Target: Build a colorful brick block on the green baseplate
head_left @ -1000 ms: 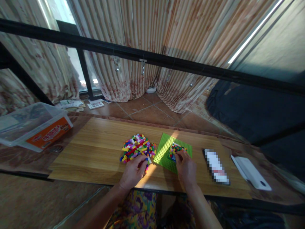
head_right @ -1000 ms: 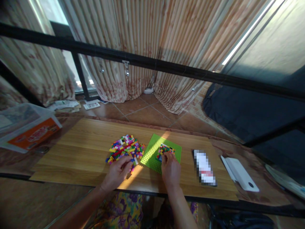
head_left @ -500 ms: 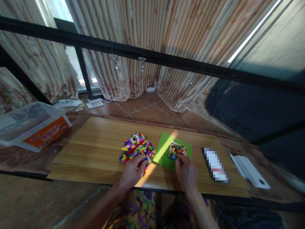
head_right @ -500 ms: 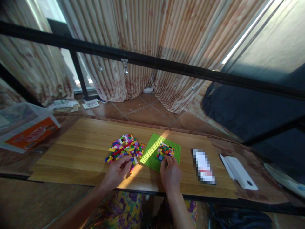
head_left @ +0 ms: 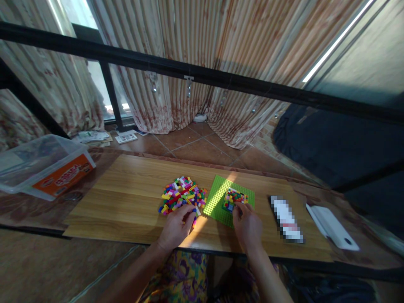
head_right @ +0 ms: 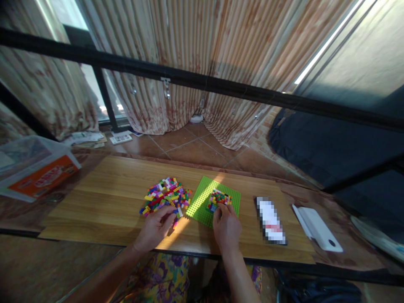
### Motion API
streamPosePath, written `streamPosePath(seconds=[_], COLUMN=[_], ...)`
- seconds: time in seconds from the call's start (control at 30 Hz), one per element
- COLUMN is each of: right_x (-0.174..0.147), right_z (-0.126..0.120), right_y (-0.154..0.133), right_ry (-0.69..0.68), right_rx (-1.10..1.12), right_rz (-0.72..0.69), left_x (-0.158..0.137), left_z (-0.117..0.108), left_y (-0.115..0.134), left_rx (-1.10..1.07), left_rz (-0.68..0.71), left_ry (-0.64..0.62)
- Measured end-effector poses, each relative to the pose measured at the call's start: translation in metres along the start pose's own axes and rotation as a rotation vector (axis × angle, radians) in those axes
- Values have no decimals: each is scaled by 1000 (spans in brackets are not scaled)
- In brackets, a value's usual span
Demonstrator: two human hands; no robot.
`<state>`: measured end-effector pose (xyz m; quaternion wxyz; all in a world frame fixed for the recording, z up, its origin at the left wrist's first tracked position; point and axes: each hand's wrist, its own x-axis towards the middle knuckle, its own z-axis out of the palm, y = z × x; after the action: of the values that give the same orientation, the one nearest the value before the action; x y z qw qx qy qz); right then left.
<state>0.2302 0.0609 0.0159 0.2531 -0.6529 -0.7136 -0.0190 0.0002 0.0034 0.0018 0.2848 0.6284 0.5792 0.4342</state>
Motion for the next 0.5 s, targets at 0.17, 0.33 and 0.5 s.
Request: streamPosePath(seconds=[0.17, 0.33, 0.5], right_x=[-3, -2, -1], right_z=[-3, -1, 2], right_y=[-4, -7, -6], right_ry=[18, 17, 7], right_rx=[55, 58, 16], right_rz=[-12, -71, -104], left_x=[0, 0, -1], left_z=[1, 1, 2], left_y=[-2, -2, -4], left_rx=[-8, 2, -1], left_rz=[-17, -2, -5], left_ry=[-8, -11, -8])
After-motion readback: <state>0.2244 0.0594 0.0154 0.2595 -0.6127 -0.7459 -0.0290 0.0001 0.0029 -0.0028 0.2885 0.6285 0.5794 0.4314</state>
